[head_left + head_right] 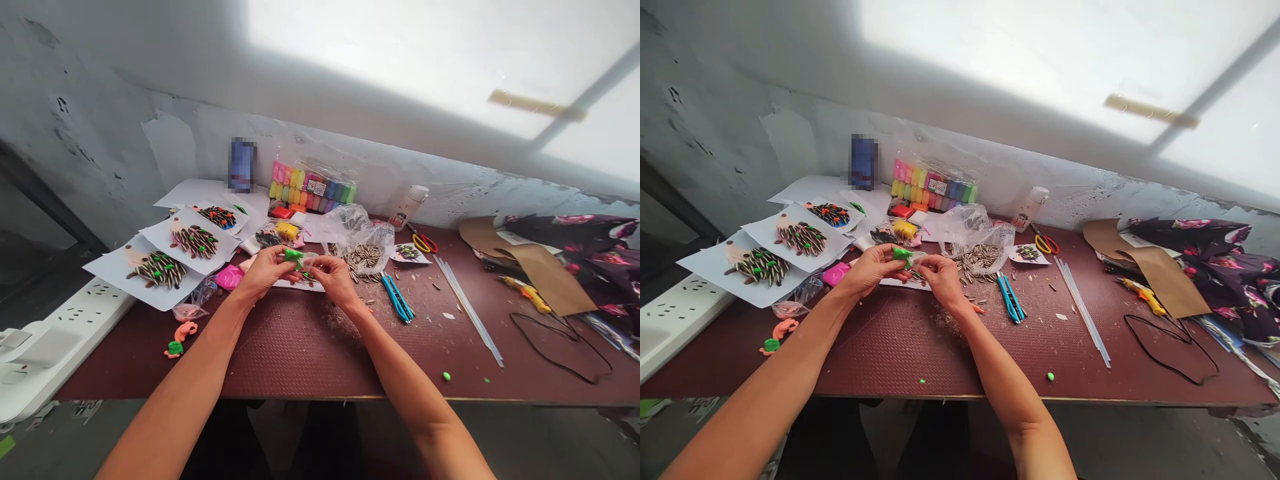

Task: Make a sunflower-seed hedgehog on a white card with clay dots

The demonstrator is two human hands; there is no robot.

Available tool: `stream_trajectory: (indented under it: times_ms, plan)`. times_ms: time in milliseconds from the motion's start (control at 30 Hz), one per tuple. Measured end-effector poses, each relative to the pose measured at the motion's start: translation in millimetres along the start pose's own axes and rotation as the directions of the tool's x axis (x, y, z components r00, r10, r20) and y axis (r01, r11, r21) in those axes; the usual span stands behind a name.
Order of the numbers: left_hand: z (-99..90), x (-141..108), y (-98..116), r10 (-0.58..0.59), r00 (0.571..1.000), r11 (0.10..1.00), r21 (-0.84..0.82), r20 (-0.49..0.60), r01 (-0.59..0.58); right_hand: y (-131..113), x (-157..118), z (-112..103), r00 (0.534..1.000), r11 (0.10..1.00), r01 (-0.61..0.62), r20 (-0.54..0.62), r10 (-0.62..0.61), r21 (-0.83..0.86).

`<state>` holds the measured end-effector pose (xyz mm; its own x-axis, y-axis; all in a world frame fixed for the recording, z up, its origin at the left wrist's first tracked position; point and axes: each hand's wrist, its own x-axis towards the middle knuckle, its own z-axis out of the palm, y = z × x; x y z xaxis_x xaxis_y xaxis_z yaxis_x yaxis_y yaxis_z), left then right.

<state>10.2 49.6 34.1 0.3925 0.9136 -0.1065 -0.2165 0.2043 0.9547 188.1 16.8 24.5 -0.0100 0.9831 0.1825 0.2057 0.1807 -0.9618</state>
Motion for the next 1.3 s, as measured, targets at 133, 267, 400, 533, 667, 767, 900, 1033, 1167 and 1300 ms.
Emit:
stream_trajectory:
  times_ms: [133, 267, 400, 533, 667, 767, 900, 1033, 1167, 1300]
  plan:
    - [2.6, -1, 2, -0.015, 1.000, 0.999, 0.042, -0.027, 0.016, -4, -1, 0, 1.000, 1.000, -0.007, 0.011, 0.007, -0.008]
    - [3.1, -1, 2, -0.017, 0.998, 0.995, 0.099, -0.066, 0.024, -4, -2, 1, 1.000, 0.999, 0.008, 0.014, -0.008, -0.039]
    - [4.4, -1, 2, -0.033, 0.997, 0.992, 0.121, -0.063, 0.041, 0, -3, 2, 1.000, 0.999, -0.005, 0.015, 0.005, -0.043]
    - [7.3, -1, 1, -0.068, 0.997, 0.988, 0.134, -0.044, 0.073, 4, -4, 2, 0.999, 0.986, 0.035, 0.027, -0.031, -0.161]
    - [8.6, -2, 0, -0.081, 0.996, 0.985, 0.150, -0.042, 0.086, -1, -6, 2, 0.991, 0.909, 0.133, 0.044, -0.126, -0.395]
    - [8.6, -2, 0, -0.083, 0.996, 0.984, 0.154, -0.040, 0.088, -6, -7, 2, 0.982, 0.829, 0.186, 0.063, -0.180, -0.528]
    - [8.6, -1, -2, -0.076, 0.997, 0.986, 0.151, -0.011, 0.077, -9, -8, 2, 0.974, 0.770, 0.221, 0.089, -0.211, -0.598]
    - [8.5, -1, -3, -0.073, 0.997, 0.986, 0.148, 0.006, 0.071, -8, -8, 2, 0.971, 0.763, 0.235, 0.107, -0.214, -0.602]
    - [8.0, -1, -3, -0.061, 0.997, 0.987, 0.154, 0.043, 0.054, -7, -8, 2, 0.970, 0.764, 0.240, 0.111, -0.218, -0.599]
    - [9.5, -2, -3, -0.069, 0.997, 0.985, 0.161, 0.039, 0.062, -6, -8, 2, 0.965, 0.748, 0.251, 0.097, -0.245, -0.614]
